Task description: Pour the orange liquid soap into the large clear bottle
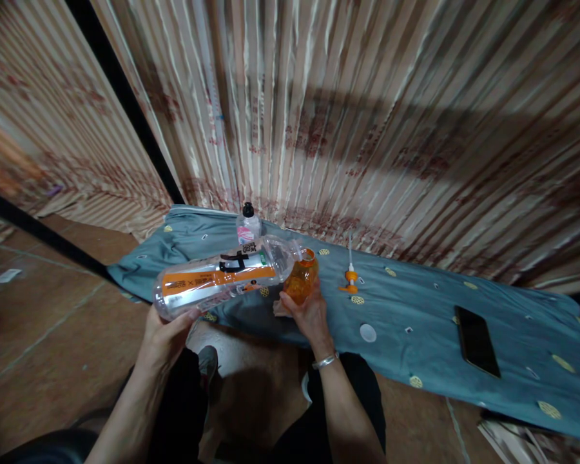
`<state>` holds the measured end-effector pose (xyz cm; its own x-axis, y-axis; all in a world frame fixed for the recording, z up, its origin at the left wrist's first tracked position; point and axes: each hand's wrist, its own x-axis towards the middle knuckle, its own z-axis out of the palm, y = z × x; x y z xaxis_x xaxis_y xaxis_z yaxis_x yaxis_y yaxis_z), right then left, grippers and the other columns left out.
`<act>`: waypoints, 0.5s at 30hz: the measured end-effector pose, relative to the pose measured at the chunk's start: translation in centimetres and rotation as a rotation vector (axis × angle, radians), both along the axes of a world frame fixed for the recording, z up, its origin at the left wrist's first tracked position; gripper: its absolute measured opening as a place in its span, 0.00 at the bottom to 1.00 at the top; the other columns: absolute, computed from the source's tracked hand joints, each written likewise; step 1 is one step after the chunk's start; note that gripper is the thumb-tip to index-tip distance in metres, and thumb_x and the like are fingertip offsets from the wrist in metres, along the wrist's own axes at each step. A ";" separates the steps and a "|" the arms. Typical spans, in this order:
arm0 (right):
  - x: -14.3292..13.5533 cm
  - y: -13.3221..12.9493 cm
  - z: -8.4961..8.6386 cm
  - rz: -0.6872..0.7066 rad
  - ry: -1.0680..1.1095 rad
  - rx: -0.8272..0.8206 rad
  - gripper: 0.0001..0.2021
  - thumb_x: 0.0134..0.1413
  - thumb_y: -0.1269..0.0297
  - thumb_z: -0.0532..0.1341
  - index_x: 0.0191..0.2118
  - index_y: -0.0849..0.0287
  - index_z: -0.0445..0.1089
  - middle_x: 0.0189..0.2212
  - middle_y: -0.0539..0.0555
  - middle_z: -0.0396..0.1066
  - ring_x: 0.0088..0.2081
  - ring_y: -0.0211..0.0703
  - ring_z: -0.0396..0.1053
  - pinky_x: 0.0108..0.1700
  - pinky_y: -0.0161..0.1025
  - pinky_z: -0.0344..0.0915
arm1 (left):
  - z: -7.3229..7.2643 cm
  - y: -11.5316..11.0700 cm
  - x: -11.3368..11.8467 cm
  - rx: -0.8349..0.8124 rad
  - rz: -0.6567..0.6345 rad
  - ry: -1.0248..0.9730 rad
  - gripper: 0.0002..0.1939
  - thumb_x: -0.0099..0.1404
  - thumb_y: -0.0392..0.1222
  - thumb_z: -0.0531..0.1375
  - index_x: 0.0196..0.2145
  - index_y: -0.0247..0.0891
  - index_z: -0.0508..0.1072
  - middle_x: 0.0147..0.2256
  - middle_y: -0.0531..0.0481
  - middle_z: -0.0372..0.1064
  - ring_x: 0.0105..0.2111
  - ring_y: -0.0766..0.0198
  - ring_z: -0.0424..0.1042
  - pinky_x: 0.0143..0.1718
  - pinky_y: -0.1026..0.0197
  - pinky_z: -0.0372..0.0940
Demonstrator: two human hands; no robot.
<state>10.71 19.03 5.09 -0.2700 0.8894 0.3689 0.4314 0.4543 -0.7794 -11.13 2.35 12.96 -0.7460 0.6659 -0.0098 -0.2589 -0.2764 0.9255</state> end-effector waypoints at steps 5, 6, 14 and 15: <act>-0.2 -0.2 0.6 -0.015 0.016 -0.065 0.38 0.54 0.46 0.70 0.65 0.58 0.63 0.51 0.65 0.79 0.54 0.64 0.78 0.59 0.65 0.74 | 0.4 0.3 0.4 0.023 0.022 -0.063 0.55 0.35 0.43 0.82 0.62 0.39 0.71 0.46 0.42 0.82 0.43 0.52 0.82 0.50 0.53 0.75; -0.2 -0.3 0.7 -0.018 0.019 -0.068 0.37 0.54 0.46 0.70 0.65 0.56 0.63 0.52 0.65 0.79 0.55 0.63 0.78 0.60 0.65 0.74 | 0.5 0.3 0.5 0.026 0.023 -0.067 0.55 0.35 0.43 0.82 0.62 0.39 0.71 0.45 0.43 0.82 0.42 0.53 0.81 0.49 0.53 0.75; -0.3 -0.3 0.6 -0.029 0.015 -0.069 0.41 0.54 0.42 0.69 0.66 0.61 0.62 0.50 0.66 0.81 0.55 0.65 0.78 0.58 0.62 0.75 | 0.5 0.3 0.6 0.032 0.024 -0.091 0.55 0.34 0.42 0.81 0.61 0.40 0.72 0.43 0.45 0.82 0.40 0.54 0.81 0.48 0.54 0.75; -0.3 -0.3 0.5 -0.031 0.008 -0.063 0.41 0.54 0.41 0.68 0.66 0.61 0.62 0.51 0.67 0.81 0.56 0.65 0.78 0.57 0.62 0.75 | 0.5 0.4 0.7 0.033 0.023 -0.095 0.55 0.34 0.42 0.81 0.61 0.40 0.72 0.43 0.45 0.82 0.39 0.54 0.81 0.48 0.54 0.75</act>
<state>10.44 18.77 5.61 -0.2398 0.9188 0.3136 0.4382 0.3907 -0.8095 -10.45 2.71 13.44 -0.7576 0.6499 -0.0596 -0.3386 -0.3134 0.8872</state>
